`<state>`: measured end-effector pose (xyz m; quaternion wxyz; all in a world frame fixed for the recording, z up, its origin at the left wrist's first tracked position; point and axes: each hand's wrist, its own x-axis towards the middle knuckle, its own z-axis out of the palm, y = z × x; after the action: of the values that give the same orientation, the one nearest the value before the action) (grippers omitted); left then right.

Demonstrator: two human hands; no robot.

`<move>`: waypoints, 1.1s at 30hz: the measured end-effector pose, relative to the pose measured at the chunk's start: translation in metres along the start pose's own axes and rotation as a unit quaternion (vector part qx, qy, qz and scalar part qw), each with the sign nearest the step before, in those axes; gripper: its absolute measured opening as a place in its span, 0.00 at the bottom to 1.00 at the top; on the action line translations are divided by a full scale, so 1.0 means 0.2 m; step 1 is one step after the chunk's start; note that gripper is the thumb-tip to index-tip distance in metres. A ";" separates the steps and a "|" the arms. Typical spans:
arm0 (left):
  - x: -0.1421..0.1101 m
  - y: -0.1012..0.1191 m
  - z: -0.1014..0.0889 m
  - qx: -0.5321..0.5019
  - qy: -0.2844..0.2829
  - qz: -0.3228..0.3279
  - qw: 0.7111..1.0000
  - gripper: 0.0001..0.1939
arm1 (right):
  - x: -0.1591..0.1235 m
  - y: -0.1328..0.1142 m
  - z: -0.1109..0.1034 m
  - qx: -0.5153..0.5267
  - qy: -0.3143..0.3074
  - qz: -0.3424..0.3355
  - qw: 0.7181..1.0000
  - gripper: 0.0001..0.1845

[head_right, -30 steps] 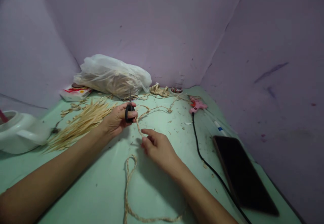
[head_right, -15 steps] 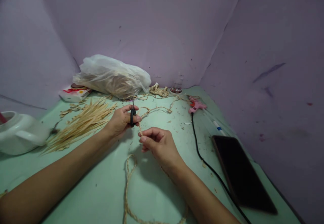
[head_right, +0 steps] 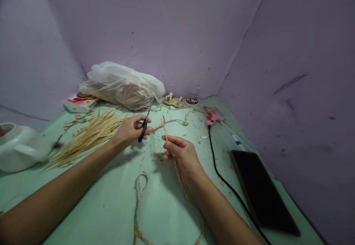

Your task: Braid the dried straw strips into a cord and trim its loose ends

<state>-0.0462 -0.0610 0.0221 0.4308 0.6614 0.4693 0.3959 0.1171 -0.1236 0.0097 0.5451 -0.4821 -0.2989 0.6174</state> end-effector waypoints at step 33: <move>-0.06 0.01 0.02 0.349 -0.037 0.219 0.910 0.16 | 0.02 -0.04 -0.02 -0.051 0.061 -0.130 0.988 0.14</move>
<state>-0.0458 -0.0745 0.0220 0.0918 0.8697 0.4051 0.2666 0.1245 -0.1181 0.0130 0.6125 -0.5028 -0.3569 0.4945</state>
